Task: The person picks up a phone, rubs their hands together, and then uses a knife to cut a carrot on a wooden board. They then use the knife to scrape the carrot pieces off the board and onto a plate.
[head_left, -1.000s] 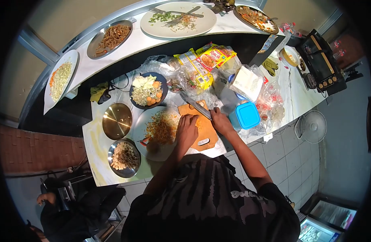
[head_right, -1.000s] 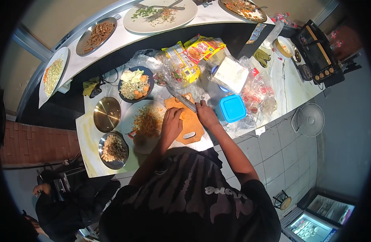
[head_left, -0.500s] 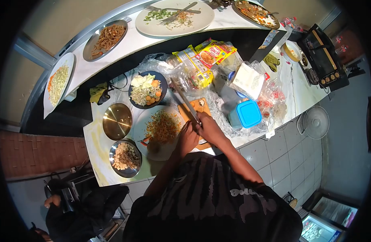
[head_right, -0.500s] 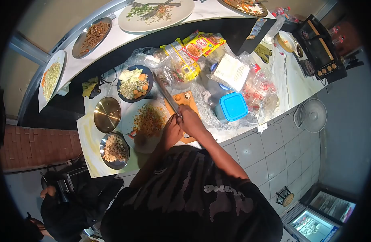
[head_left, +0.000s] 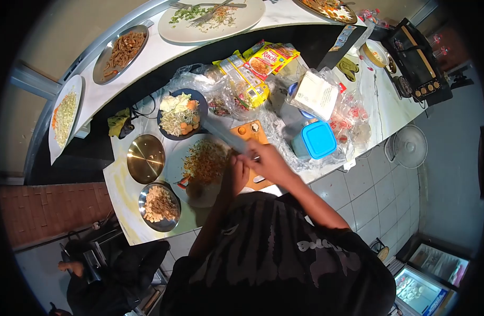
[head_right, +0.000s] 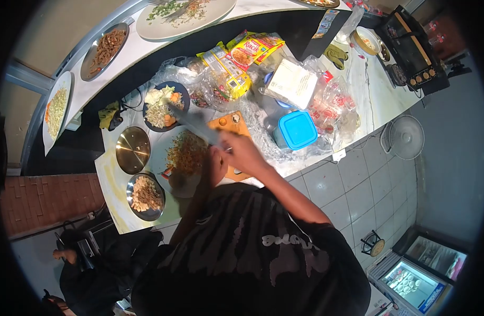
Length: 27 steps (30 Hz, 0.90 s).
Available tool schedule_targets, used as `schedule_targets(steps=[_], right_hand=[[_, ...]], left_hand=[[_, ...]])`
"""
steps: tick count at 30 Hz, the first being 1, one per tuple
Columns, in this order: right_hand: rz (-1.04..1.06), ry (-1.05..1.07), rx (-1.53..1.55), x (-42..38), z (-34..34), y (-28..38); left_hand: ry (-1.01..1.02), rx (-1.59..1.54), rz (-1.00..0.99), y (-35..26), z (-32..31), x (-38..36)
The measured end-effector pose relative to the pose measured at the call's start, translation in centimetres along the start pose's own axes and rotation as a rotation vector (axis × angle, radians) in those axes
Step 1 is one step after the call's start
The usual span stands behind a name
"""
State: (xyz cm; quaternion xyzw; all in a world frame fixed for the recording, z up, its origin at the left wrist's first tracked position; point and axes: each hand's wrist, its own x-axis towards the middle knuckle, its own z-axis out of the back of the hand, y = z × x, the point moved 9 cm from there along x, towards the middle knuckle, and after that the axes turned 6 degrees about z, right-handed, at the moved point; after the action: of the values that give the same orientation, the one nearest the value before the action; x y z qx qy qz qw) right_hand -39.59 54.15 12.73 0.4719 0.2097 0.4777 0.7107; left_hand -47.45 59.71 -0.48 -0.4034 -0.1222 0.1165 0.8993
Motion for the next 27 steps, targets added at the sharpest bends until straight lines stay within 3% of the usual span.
schedule_targets(steps=[1, 2, 7, 12, 14, 16, 22, 23, 27], right_hand=[[-0.16, -0.069, 0.054, -1.2, 1.8, -1.6], [-0.21, -0.069, -0.103, -2.4, 3.0, -3.0], [-0.479, -0.01, -0.211, -8.9, 5.2, -5.5], [-0.337, 0.03, -0.303, -13.8, 4.7, -6.0], [-0.36, 0.216, -0.446, -14.7, 3.4, -6.0], [-0.331, 0.205, -0.461, -14.5, 2.2, -5.6], [-0.466, 0.134, -0.564, -13.6, 1.7, -6.2], [-0.382, 0.063, -0.574, -13.7, 2.3, -6.0], [-0.404, 0.056, -0.56, -14.0, 3.4, -5.4]], left_hand=[[-0.09, -0.074, 0.037, -1.6, 2.4, 0.6], [-0.182, -0.147, 0.071, -2.2, 4.1, 1.1], [-0.199, -0.133, 0.062, -1.0, 4.4, 1.9], [-0.255, -0.054, -0.011, -0.3, 5.4, 2.7], [-0.238, -0.002, -0.022, 0.1, 5.1, 3.0], [-0.216, -0.048, 0.101, 0.7, 5.3, 3.2], [-0.251, -0.104, 0.194, 0.8, 6.6, 2.6], [-0.251, -0.103, 0.193, 0.9, 6.6, 2.6], [-0.357, -0.021, 0.046, 0.6, 7.2, 2.7]])
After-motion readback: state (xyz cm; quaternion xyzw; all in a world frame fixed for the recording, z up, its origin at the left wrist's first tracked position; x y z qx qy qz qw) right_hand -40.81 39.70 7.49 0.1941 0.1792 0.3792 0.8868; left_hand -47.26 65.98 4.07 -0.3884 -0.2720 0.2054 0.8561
